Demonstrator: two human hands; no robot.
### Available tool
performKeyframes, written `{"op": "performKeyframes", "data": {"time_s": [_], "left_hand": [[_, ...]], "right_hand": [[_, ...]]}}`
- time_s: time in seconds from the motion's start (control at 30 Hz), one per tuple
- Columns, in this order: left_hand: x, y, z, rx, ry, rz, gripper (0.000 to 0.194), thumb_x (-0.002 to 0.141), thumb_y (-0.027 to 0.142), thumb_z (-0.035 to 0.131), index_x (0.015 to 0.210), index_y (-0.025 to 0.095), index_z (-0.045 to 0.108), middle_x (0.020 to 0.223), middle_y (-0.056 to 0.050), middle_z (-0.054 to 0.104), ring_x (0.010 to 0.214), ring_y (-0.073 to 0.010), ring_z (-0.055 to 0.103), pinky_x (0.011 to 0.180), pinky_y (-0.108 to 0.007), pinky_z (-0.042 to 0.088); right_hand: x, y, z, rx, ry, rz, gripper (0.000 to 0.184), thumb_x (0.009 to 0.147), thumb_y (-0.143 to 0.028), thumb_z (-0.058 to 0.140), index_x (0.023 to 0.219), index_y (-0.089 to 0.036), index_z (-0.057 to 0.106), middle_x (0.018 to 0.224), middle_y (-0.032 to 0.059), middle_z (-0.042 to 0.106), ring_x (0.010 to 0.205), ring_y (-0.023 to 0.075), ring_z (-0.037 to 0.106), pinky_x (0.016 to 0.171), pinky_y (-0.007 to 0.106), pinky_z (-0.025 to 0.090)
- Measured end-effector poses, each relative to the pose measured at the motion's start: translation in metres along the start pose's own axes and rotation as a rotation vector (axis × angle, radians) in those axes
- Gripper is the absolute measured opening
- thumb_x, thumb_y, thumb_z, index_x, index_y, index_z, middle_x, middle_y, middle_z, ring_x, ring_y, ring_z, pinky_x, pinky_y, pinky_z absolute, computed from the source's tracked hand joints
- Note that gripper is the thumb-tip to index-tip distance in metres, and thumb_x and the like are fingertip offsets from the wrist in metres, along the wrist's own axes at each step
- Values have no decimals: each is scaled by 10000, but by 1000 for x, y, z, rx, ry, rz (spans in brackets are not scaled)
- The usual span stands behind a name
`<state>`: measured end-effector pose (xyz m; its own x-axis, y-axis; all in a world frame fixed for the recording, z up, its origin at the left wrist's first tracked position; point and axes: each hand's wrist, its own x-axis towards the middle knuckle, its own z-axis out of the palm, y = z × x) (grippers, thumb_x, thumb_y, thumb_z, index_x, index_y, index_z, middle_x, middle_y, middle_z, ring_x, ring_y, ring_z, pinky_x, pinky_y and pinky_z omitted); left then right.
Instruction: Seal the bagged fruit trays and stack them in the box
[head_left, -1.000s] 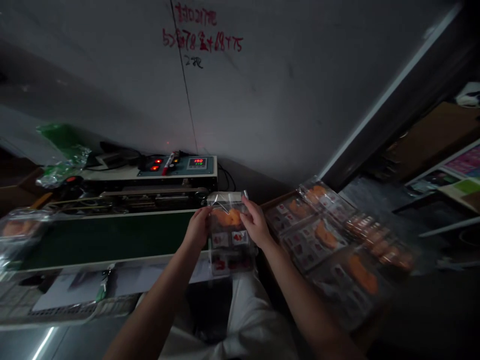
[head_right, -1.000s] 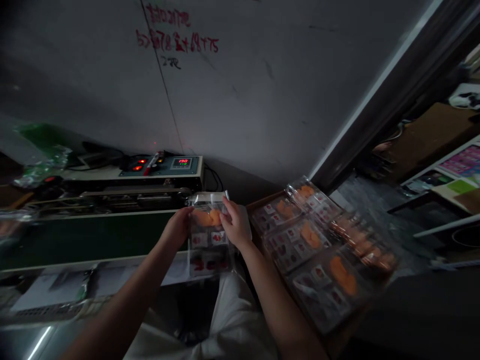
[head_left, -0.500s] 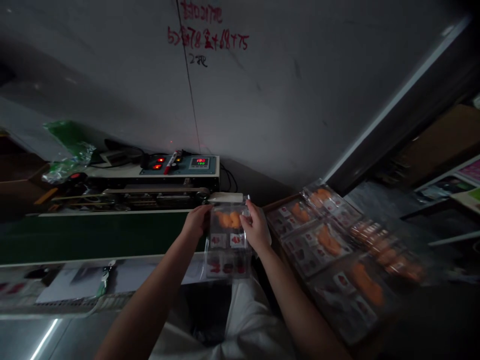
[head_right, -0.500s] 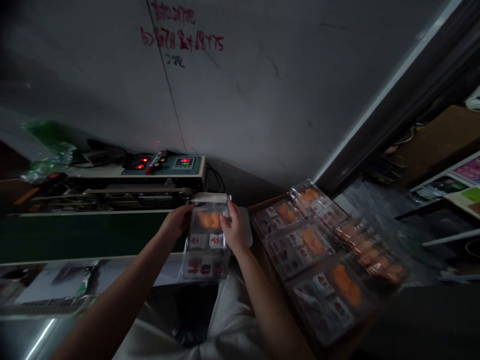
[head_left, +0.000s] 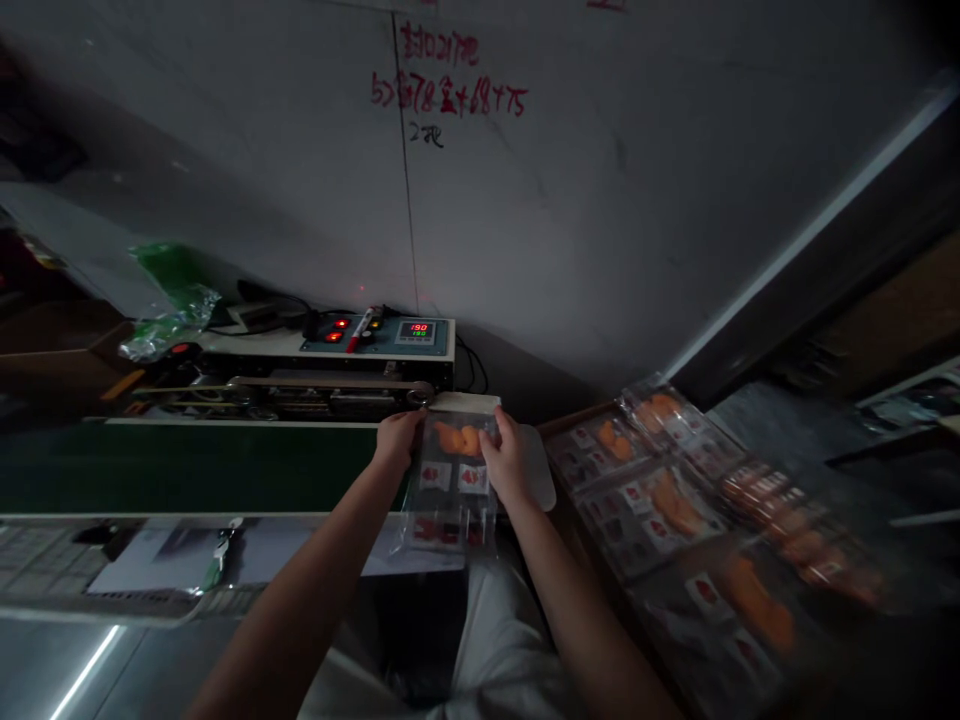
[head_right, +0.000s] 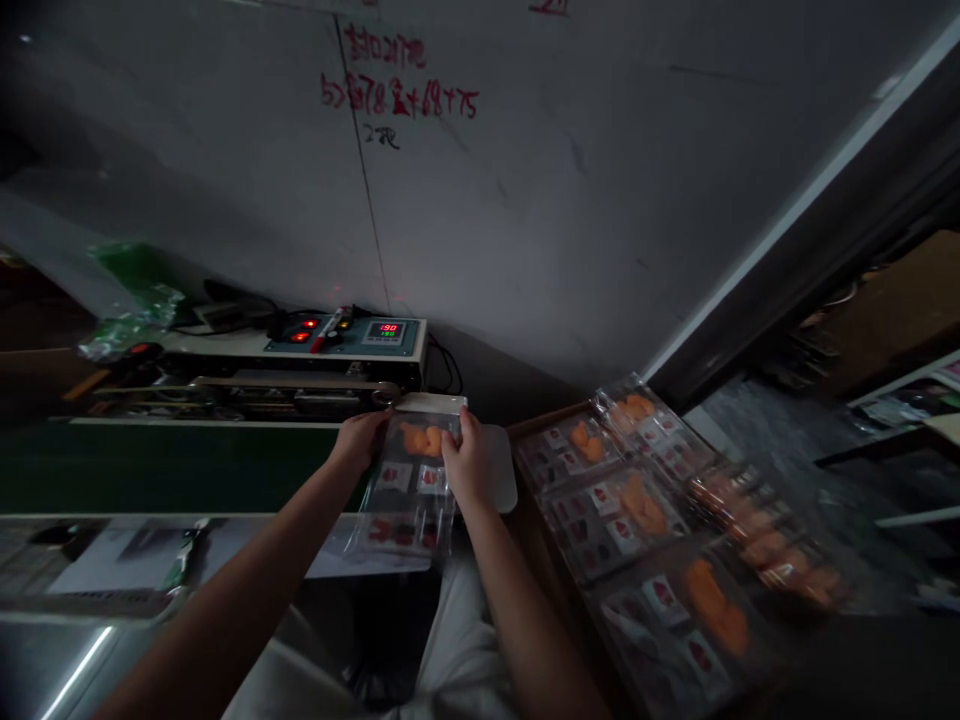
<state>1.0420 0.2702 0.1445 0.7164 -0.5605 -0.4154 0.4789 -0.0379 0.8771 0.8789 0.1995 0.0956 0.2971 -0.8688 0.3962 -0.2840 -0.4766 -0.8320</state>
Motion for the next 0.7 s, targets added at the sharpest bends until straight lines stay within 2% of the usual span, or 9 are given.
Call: {"op": "performKeyframes", "data": {"time_s": [0.17, 0.33, 0.5, 0.63, 0.7], "left_hand": [[9, 2, -15, 25, 28, 21, 242, 462, 280, 769, 561, 156, 586, 447, 49, 492, 368, -80, 402, 388, -220, 257], [10, 9, -28, 56, 57, 46, 249, 457, 297, 771, 557, 154, 593, 438, 47, 491, 373, -86, 410, 391, -224, 264], [12, 15, -42, 64, 95, 67, 244, 463, 310, 755, 591, 148, 624, 465, 36, 525, 394, -93, 432, 390, -224, 287], [11, 28, -61, 74, 153, 97, 265, 478, 338, 748, 610, 147, 621, 480, 27, 535, 412, -99, 454, 401, -225, 315], [0, 37, -76, 100, 177, 127, 283, 504, 368, 739, 632, 151, 611, 492, 26, 541, 423, -100, 470, 414, -224, 337]], "right_hand": [[-3, -6, 20, 12, 33, -25, 462, 834, -253, 534, 1289, -173, 526, 1272, 161, 538, 1178, 251, 538, 972, 413, 490], [-6, -13, 36, 62, 33, 10, 470, 827, -232, 529, 1290, -155, 530, 1215, 169, 513, 1082, 246, 565, 912, 402, 516], [-6, -23, 49, 51, 21, 48, 456, 829, -237, 553, 1279, -162, 547, 1161, 152, 506, 1059, 248, 565, 957, 419, 487], [-10, -34, 80, 59, 4, 56, 453, 821, -206, 573, 1271, -165, 550, 1153, 145, 513, 1089, 248, 558, 989, 415, 471], [-17, -44, 94, 54, 4, 37, 461, 820, -195, 589, 1277, -172, 541, 1173, 151, 524, 1110, 255, 549, 978, 420, 479]]}}
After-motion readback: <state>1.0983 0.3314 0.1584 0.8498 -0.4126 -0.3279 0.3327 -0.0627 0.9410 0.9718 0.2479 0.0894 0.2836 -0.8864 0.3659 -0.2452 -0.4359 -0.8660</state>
